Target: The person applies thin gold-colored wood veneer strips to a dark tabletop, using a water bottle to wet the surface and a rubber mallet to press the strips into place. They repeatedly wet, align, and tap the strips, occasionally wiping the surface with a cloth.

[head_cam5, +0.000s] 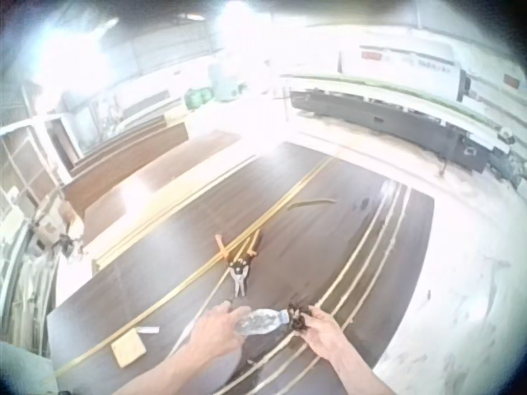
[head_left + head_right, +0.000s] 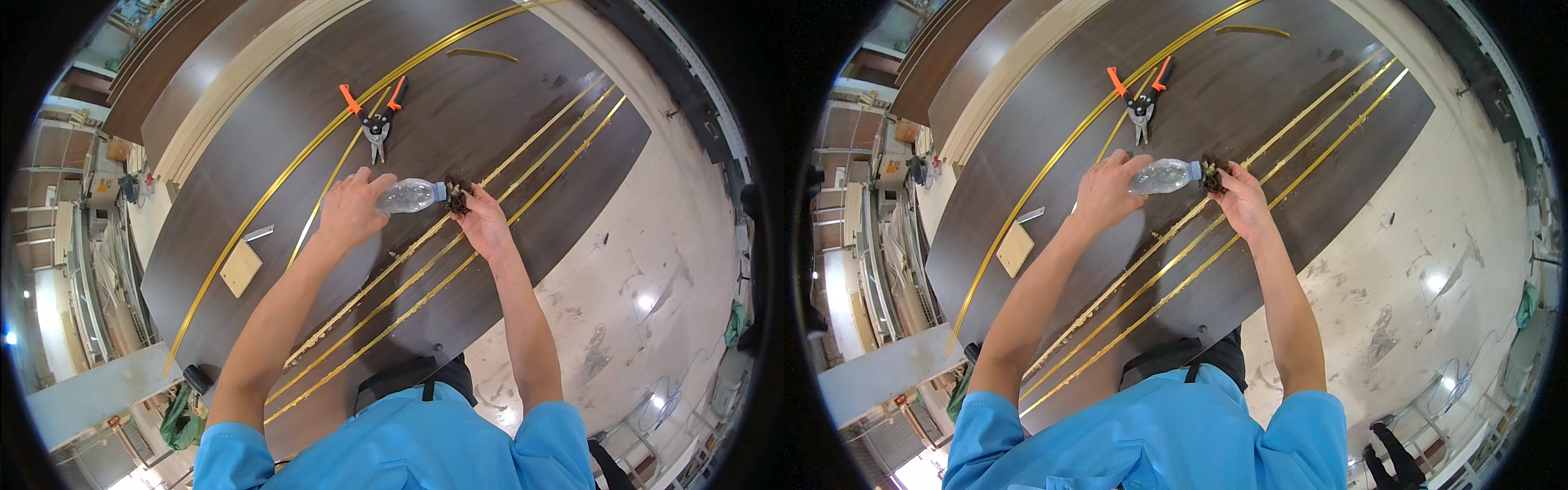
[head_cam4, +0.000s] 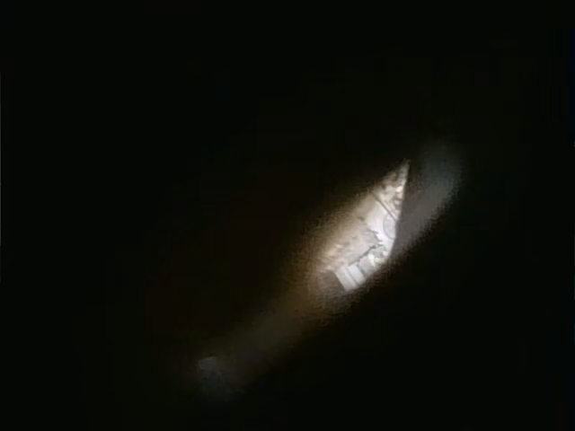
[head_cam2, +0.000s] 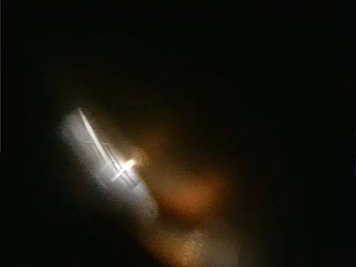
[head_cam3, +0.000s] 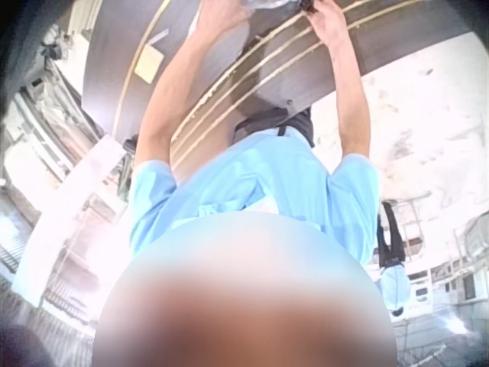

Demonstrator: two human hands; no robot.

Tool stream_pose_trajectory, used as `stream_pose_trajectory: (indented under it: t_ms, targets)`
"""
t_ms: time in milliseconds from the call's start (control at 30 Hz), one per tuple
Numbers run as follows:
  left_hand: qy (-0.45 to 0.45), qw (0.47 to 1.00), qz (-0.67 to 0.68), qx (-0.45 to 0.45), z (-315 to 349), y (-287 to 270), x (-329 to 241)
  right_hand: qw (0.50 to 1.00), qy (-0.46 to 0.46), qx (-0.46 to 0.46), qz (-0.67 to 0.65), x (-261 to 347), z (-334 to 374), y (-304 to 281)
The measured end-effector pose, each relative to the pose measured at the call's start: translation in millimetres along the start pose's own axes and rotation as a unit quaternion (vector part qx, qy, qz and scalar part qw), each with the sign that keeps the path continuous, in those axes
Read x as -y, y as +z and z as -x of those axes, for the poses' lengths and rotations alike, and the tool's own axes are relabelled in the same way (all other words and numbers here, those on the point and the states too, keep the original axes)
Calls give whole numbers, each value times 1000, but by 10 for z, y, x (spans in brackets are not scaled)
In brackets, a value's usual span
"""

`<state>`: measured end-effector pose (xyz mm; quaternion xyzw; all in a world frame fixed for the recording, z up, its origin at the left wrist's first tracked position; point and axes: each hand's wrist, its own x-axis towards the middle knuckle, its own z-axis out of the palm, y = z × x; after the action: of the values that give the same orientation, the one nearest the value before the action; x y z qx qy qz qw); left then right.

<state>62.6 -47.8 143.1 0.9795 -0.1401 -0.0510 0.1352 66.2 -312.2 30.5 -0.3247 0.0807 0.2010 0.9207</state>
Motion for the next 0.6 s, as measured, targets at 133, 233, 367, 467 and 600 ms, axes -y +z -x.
stream_pose_trajectory:
  t_ms: [133,233,367,467,600]
  targets:
    - [7,999,-51,-3,-57,-18,5,1000,2,-7,-9,-33,-20,-64]
    - [11,998,-64,-5,-92,-13,-2,999,-11,19,-32,-56,-45,-121]
    - [21,997,-67,-18,-124,8,-18,999,-13,22,-41,-35,-88,-130]
    - [15,998,-51,-19,-138,44,-27,999,-10,12,-42,-45,-89,-103]
    - [3,1000,-17,-21,-129,125,-17,999,15,-22,-45,-50,-90,-124]
